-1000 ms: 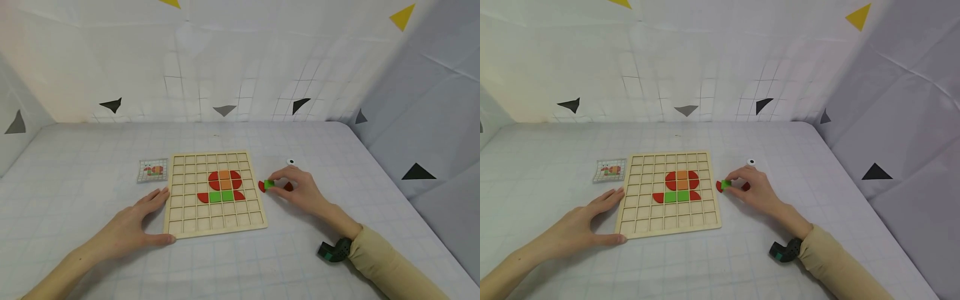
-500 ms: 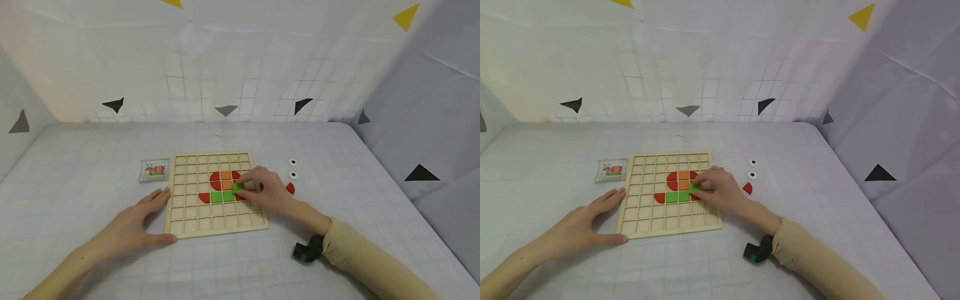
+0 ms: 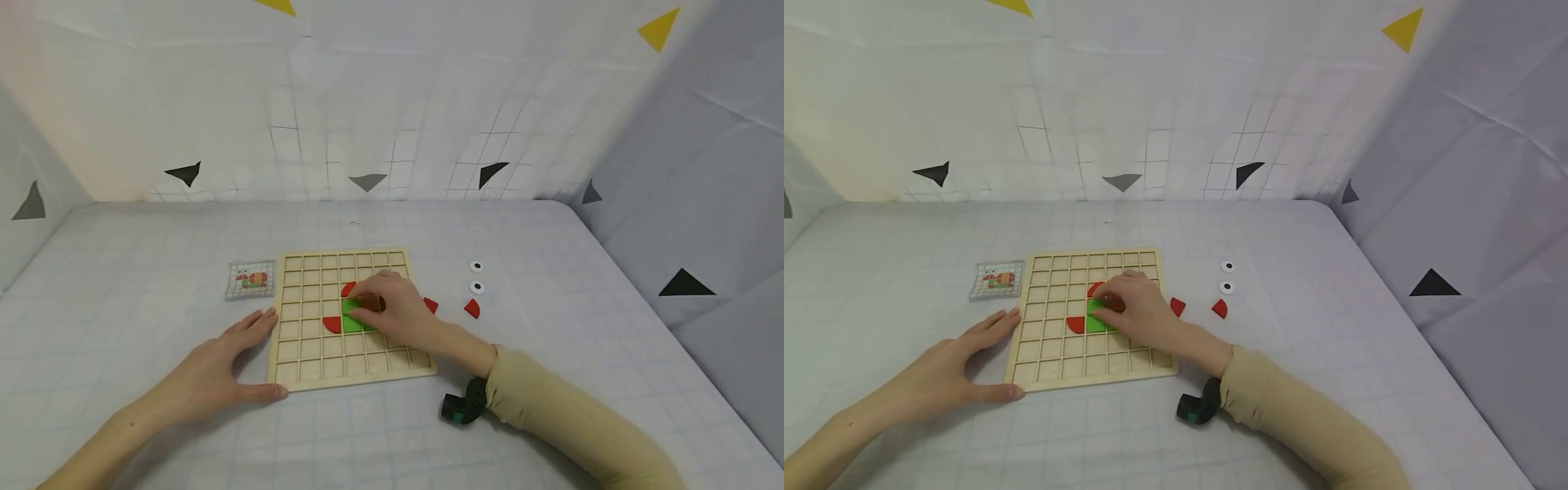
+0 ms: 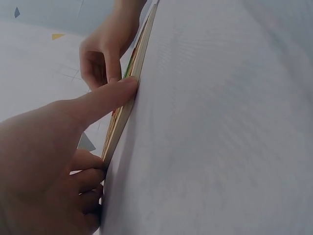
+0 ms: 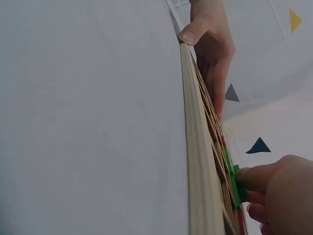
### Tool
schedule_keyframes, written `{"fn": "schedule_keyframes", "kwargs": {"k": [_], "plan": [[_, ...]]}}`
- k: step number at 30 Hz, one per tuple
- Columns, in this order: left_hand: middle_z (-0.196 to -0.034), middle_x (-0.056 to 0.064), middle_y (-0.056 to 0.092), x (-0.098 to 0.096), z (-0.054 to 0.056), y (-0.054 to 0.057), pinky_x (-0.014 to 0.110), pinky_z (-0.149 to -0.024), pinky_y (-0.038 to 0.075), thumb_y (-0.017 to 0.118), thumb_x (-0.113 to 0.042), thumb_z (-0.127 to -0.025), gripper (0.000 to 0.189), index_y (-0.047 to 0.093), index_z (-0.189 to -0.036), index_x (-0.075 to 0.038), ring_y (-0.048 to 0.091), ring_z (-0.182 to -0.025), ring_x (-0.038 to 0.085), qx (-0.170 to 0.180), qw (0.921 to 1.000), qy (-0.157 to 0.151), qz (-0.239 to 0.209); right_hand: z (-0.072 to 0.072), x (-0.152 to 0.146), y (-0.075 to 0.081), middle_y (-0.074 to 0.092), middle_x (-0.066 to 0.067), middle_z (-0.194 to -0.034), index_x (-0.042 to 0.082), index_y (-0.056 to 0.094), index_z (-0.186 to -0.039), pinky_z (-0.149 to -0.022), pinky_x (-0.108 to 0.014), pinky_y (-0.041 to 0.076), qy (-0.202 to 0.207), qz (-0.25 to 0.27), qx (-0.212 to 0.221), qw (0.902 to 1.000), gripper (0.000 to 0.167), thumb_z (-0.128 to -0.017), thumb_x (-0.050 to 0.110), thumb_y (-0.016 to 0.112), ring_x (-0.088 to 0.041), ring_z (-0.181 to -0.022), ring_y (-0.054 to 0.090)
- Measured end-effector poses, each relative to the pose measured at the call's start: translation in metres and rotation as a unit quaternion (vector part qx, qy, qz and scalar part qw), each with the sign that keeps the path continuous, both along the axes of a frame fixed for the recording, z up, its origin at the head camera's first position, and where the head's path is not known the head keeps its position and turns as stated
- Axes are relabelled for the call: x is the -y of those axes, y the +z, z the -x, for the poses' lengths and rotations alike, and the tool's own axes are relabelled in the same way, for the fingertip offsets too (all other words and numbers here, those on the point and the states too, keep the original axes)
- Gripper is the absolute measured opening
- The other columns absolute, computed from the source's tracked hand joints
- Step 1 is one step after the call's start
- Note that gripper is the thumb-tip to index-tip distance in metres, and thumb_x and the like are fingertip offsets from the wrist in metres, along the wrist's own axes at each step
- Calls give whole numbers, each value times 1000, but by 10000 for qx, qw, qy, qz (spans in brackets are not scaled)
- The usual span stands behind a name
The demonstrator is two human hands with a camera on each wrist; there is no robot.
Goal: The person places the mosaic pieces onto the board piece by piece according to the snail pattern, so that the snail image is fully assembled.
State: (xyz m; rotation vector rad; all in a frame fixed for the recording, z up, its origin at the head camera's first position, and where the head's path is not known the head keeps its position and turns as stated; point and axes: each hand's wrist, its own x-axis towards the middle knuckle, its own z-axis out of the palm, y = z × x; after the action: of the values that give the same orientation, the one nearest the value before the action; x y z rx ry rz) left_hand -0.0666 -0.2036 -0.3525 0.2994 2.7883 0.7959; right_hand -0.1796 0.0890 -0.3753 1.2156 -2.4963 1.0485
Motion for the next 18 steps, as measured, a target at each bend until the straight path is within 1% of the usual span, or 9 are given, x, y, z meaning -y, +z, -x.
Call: {"fn": "schedule_keyframes", "kwargs": {"k": [4, 7, 10, 14, 18], "plan": [[-164, 11, 28, 1, 0, 0, 71, -104, 34, 70, -81, -68, 113, 29, -159, -27, 32, -145, 45, 16, 10000, -8, -21, -1, 12, 1, 74, 5, -95, 12, 75, -101, -74, -24, 45, 11, -114, -139, 9998, 20, -84, 18, 82, -13, -85, 54], [-164, 11, 27, 2, -1, 0, 72, -104, 33, 69, -81, -68, 113, 28, -159, -28, 31, -145, 45, 19, 10000, -15, -31, -2, 20, 2, 75, 4, -94, 11, 75, -101, -75, -24, 47, -4, -221, -250, 9994, 19, -84, 17, 82, -13, -85, 56], [-164, 11, 28, 2, -1, 0, 72, -104, 33, 69, -81, -68, 112, 28, -159, -28, 31, -145, 45, 0, 10000, -26, -30, -3, 26, 3, 75, 3, -94, 11, 74, -101, -79, -25, 48, -44, -276, -255, 9993, 18, -85, 16, 81, -13, -86, 58], [-164, 11, 27, 2, -1, -1, 72, -105, 33, 69, -80, -69, 112, 28, -159, -28, 31, -146, 44, 0, 10000, -40, -47, -4, 29, 1, 76, 2, -94, 10, 74, -100, -81, -27, 49, -83, -206, -237, 9995, 17, -85, 15, 81, -13, -87, 60], [-164, 11, 27, 2, -1, -1, 72, -105, 32, 69, -81, -69, 112, 28, -159, -29, 31, -146, 44, -2, 10000, -33, -59, -4, 29, -1, 76, 1, -95, 9, 75, -99, -85, -28, 49, -48, -32, -284, 9996, 16, -84, 13, 81, -14, -88, 62]]}}
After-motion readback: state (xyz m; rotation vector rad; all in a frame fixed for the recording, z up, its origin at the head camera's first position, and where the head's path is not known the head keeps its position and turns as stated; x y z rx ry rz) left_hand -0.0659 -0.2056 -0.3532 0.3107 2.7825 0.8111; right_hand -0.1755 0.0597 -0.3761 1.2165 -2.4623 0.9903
